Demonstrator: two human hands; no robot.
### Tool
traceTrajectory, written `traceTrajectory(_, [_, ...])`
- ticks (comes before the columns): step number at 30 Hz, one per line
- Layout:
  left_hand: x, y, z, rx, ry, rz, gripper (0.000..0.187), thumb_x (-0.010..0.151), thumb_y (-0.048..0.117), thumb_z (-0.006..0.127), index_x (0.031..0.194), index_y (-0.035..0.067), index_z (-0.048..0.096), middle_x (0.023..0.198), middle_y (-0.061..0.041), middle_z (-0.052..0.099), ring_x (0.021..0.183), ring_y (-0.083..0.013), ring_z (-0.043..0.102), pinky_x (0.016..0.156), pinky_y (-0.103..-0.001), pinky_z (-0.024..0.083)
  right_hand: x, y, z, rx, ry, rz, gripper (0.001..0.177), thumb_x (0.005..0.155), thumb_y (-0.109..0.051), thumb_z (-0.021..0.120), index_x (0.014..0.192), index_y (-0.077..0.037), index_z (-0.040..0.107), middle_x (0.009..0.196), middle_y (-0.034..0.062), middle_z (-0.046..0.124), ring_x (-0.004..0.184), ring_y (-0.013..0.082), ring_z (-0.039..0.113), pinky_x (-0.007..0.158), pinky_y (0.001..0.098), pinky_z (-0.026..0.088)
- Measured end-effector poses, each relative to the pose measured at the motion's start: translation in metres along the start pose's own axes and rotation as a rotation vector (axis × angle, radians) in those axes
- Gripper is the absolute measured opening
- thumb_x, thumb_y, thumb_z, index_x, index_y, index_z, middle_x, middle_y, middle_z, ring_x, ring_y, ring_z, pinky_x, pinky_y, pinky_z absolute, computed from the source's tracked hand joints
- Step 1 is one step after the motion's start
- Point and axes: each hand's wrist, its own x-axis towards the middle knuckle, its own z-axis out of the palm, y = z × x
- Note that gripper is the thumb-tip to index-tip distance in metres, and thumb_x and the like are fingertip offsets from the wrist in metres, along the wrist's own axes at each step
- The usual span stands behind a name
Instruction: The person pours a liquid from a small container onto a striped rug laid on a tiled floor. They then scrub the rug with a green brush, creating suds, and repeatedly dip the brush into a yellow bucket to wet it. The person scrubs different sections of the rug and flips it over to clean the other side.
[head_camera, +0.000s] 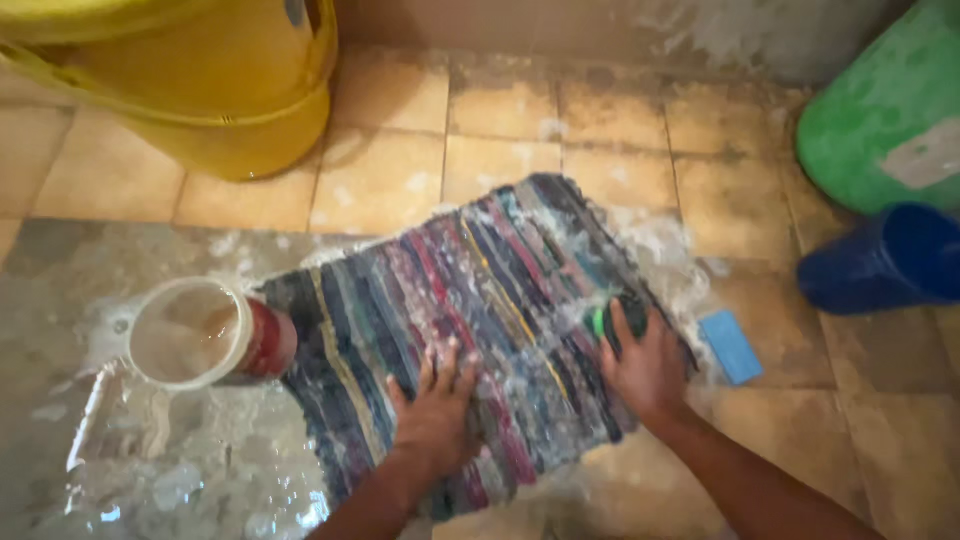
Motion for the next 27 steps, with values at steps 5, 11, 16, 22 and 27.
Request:
traceTrajectory(5, [0.011, 0.006, -0.010, 0.035, -0.155, -0.043, 0.115, 0.078, 0.043, 0.082, 0.164, 0.024, 0.008, 0.173, -0.004, -0.012, 0.160, -0.0317, -0.009, 0.119, -0.076, 0.003, -0.029, -0.018, 0.006, 0.555, -0.282, 0.046, 0.049, 0.084, -0.032, 0.072, 0.124, -0.004, 0.063, 0.117, 0.0267, 0.068, 0.107, 0.0437, 0.067, 0.093, 0.0488, 0.053])
traceTrajectory(11, [0.018, 0.002, 0.000, 0.055, -0.001, 0.002, 0.102, 0.085, 0.039, 0.076, 0.163, 0.022, 0.012, 0.172, -0.009, -0.009, 0.157, -0.0369, -0.006, 0.112, -0.082, 0.007, -0.021, -0.020, 0.007, 0.243, -0.098, 0.092, 0.044, 0.087, -0.032, 0.072, 0.126, -0.012, 0.068, 0.126, 0.0253, 0.061, 0.104, 0.0450, 0.064, 0.088, 0.0525, 0.052])
traceTrajectory(16, [0.014, 0.008, 0.000, 0.044, -0.098, -0.020, 0.109, 0.081, 0.044, 0.080, 0.163, 0.024, 0.010, 0.173, -0.005, -0.010, 0.159, -0.0331, -0.006, 0.116, -0.079, 0.006, -0.033, -0.038, 0.005, 0.135, 0.026, -0.521, 0.048, 0.083, -0.035, 0.068, 0.126, -0.013, 0.066, 0.126, 0.0206, 0.062, 0.107, 0.0427, 0.067, 0.095, 0.0589, 0.050])
traceTrajectory(22, [0.013, 0.005, -0.013, 0.032, -0.065, -0.014, 0.108, 0.083, 0.042, 0.080, 0.162, 0.022, 0.009, 0.172, -0.005, -0.010, 0.158, -0.0327, -0.007, 0.117, -0.078, 0.005, -0.020, -0.065, -0.007, 0.500, -0.172, 0.095, 0.045, 0.093, -0.041, 0.066, 0.119, -0.004, 0.065, 0.112, 0.0267, 0.067, 0.098, 0.0474, 0.065, 0.085, 0.0566, 0.052])
traceTrajectory(27, [0.009, 0.003, -0.006, 0.051, -0.052, -0.009, 0.102, 0.086, 0.040, 0.076, 0.162, 0.022, 0.012, 0.172, -0.006, -0.007, 0.159, -0.0338, -0.004, 0.115, -0.079, 0.009, -0.010, -0.030, -0.013, 0.229, -0.187, -0.082, 0.047, 0.092, -0.035, 0.063, 0.130, -0.008, 0.061, 0.114, 0.0295, 0.067, 0.099, 0.0462, 0.066, 0.082, 0.0554, 0.053])
